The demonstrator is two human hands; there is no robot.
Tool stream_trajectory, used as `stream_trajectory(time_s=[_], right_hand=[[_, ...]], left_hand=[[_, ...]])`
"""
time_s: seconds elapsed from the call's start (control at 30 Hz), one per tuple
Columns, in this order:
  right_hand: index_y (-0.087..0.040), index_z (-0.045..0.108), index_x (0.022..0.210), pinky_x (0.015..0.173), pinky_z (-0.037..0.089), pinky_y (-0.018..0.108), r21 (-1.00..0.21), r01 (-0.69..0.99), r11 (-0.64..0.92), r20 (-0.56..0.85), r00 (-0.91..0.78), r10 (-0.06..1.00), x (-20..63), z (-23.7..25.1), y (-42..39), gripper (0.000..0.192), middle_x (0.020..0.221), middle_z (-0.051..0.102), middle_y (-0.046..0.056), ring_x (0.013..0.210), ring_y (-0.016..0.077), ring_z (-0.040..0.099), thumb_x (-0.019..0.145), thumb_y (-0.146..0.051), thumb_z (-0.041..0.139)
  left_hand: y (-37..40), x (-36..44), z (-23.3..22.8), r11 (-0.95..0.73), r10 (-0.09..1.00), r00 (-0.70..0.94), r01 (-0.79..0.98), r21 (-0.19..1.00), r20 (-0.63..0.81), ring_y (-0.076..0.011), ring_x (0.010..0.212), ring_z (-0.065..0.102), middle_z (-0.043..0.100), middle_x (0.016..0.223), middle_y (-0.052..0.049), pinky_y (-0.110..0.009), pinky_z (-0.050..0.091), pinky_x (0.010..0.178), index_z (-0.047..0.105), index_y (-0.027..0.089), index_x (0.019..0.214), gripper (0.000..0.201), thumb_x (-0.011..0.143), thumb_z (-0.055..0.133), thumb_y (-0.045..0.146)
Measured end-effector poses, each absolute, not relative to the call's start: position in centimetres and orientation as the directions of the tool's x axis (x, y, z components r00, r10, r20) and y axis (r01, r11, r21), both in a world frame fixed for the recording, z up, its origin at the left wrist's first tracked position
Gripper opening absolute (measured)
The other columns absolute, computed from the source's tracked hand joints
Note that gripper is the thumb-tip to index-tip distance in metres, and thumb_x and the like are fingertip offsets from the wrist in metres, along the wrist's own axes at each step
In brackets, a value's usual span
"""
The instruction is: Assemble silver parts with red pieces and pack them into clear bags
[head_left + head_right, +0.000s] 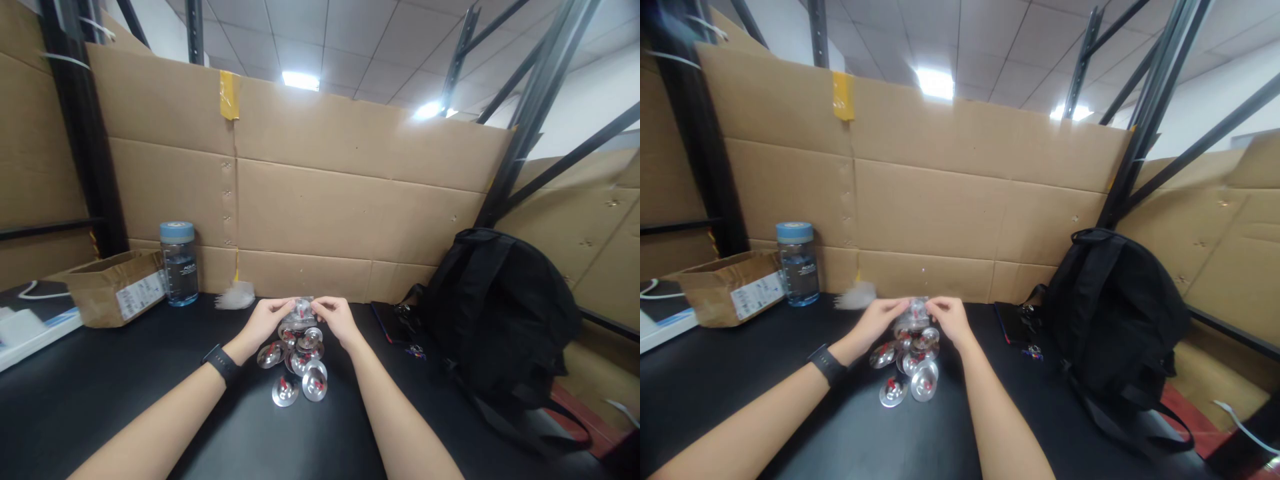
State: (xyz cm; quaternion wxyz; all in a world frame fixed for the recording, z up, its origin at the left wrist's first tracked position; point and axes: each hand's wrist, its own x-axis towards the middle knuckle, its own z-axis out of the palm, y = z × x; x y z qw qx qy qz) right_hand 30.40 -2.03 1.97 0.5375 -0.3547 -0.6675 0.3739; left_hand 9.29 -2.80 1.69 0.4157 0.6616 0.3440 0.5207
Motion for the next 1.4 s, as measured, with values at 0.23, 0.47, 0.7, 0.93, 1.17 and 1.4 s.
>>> stream_trajectory(time_s=[0.23, 0.47, 0.7, 0.93, 1.17, 1.4], right_hand=[[-0.017, 0.078, 0.08, 0.055, 0.043, 0.027, -0.876, 0.069, 0.476, 0.462, -0.159, 0.873, 29.9, 2.2, -2.3, 0.031, 0.068, 0.068, 0.004, 0.055, 0.0143, 0.051, 0.08, -0.048, 0.073], [-0.017, 0.079, 0.082, 0.057, 0.043, 0.027, -0.873, 0.019, 0.488, 0.48, -0.152, 0.864, 29.5, 2.8, -2.9, 0.027, 0.07, 0.07, 0.004, 0.056, 0.0137, 0.052, 0.079, -0.044, 0.076], [-0.017, 0.08, 0.085, 0.055, 0.043, 0.027, -0.881, 0.038, 0.471, 0.465, -0.11, 0.879, 29.7, 2.5, -2.5, 0.03, 0.071, 0.07, 0.004, 0.055, 0.014, 0.052, 0.079, -0.046, 0.075], [-0.017, 0.078, 0.086, 0.054, 0.043, 0.026, -0.873, 0.068, 0.483, 0.475, -0.099, 0.874, 30.1, 2.1, -2.0, 0.032, 0.067, 0.068, 0.003, 0.054, 0.0134, 0.051, 0.08, -0.048, 0.073], [-0.017, 0.078, 0.086, 0.054, 0.043, 0.026, -0.883, 0.034, 0.467, 0.464, -0.068, 0.883, 30.2, 2.1, -1.9, 0.032, 0.075, 0.071, 0.004, 0.056, 0.0138, 0.054, 0.079, -0.048, 0.074], [-0.017, 0.076, 0.086, 0.053, 0.043, 0.026, -0.888, 0.03, 0.458, 0.457, -0.041, 0.889, 30.4, 2.1, -1.7, 0.033, 0.072, 0.068, 0.003, 0.055, 0.0131, 0.053, 0.08, -0.05, 0.074]], left_hand=[[-3.2, 9.4, 2.1, -0.371, 0.912, 0.184, -0.008, 0.929, 0.366, -0.0304, 0.117, 0.067, 0.073, 0.121, -0.012, -0.042, 0.051, 0.104, 0.077, 0.014, 0.113, 0.049, 0.084, 0.07, 0.053], [-3.5, 9.3, 2.5, -0.351, 0.921, 0.167, -0.032, 0.936, 0.351, -0.0304, 0.119, 0.066, 0.073, 0.12, -0.011, -0.042, 0.049, 0.107, 0.077, 0.015, 0.113, 0.05, 0.082, 0.072, 0.053], [-3.5, 9.5, 2.2, -0.359, 0.9, 0.239, -0.066, 0.931, 0.364, -0.0289, 0.122, 0.064, 0.071, 0.126, -0.014, -0.041, 0.048, 0.108, 0.072, 0.013, 0.119, 0.049, 0.085, 0.07, 0.049], [-2.4, 9.3, -0.5, -0.291, 0.877, 0.397, -0.01, 0.957, 0.271, -0.0262, 0.099, 0.072, 0.074, 0.104, -0.011, -0.039, 0.058, 0.084, 0.045, 0.018, 0.141, 0.08, 0.073, 0.083, 0.033], [-2.3, 9.4, -0.8, -0.28, 0.884, 0.405, 0.053, 0.959, 0.236, -0.0197, 0.079, 0.071, 0.074, 0.09, -0.006, -0.033, 0.054, 0.076, 0.047, 0.017, 0.136, 0.075, 0.071, 0.083, 0.03], [-2.1, 9.2, -0.7, -0.332, 0.887, 0.373, 0.105, 0.937, 0.272, -0.0209, 0.082, 0.072, 0.075, 0.089, -0.006, -0.031, 0.055, 0.074, 0.051, 0.017, 0.133, 0.065, 0.077, 0.078, 0.036]])
